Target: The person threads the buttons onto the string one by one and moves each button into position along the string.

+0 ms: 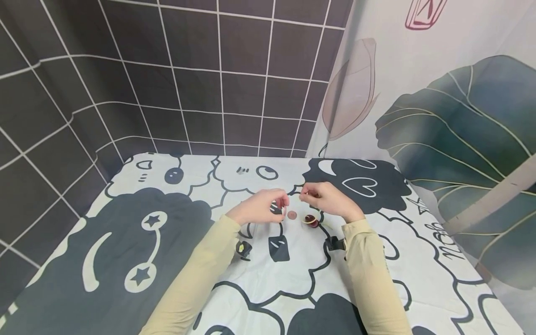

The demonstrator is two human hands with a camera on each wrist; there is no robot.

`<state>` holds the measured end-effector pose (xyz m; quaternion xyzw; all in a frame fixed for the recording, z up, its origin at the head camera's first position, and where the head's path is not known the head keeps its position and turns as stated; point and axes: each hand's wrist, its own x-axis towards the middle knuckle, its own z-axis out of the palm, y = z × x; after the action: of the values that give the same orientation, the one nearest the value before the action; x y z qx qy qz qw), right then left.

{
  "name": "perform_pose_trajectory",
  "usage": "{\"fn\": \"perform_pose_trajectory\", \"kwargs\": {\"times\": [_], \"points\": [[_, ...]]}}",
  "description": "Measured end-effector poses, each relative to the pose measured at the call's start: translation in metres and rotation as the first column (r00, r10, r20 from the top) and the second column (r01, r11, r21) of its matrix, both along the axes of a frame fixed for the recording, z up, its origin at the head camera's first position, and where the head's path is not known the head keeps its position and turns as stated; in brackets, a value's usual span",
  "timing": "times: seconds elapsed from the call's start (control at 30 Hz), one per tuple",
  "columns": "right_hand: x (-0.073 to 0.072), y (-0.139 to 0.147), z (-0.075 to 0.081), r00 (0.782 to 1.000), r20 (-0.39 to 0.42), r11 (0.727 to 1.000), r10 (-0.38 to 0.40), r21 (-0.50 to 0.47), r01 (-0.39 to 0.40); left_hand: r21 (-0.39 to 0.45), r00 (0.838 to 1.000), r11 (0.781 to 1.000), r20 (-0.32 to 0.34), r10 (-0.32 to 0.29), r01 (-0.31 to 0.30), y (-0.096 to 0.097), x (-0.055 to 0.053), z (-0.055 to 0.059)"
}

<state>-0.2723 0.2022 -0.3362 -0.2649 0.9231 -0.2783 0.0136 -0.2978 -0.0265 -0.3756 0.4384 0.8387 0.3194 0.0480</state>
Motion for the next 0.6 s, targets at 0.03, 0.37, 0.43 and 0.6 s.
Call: {"fn": "perform_pose_trajectory", "kwargs": {"times": [0.03, 0.37, 0.43, 0.6], "points": [[0.0001, 0.0002, 0.0001, 1.000, 0.000, 1.000, -0.002, 0.000, 0.002, 0.023, 1.000, 1.000, -0.002, -0.002, 0.002, 0.0001, 0.0003, 0.0004], [-0.0004, 0.0018, -0.0007, 1.000, -0.002, 1.000, -0.009, 0.001, 0.009, 0.148, 0.998, 0.988, -0.055, -0.028, 0.036, -0.0001, 0.0037, 0.0025], [-0.0006, 0.0021, -0.0010, 1.000, -0.005, 1.000, -0.010, 0.004, 0.010, 0.145, 0.998, 0.989, -0.063, -0.029, 0.038, 0.0001, 0.0040, 0.0026], [-0.0004, 0.0025, -0.0002, 1.000, -0.004, 1.000, -0.010, -0.002, 0.010, 0.136, 0.999, 0.990, -0.033, -0.021, 0.025, 0.0003, 0.0059, 0.0056]]}}
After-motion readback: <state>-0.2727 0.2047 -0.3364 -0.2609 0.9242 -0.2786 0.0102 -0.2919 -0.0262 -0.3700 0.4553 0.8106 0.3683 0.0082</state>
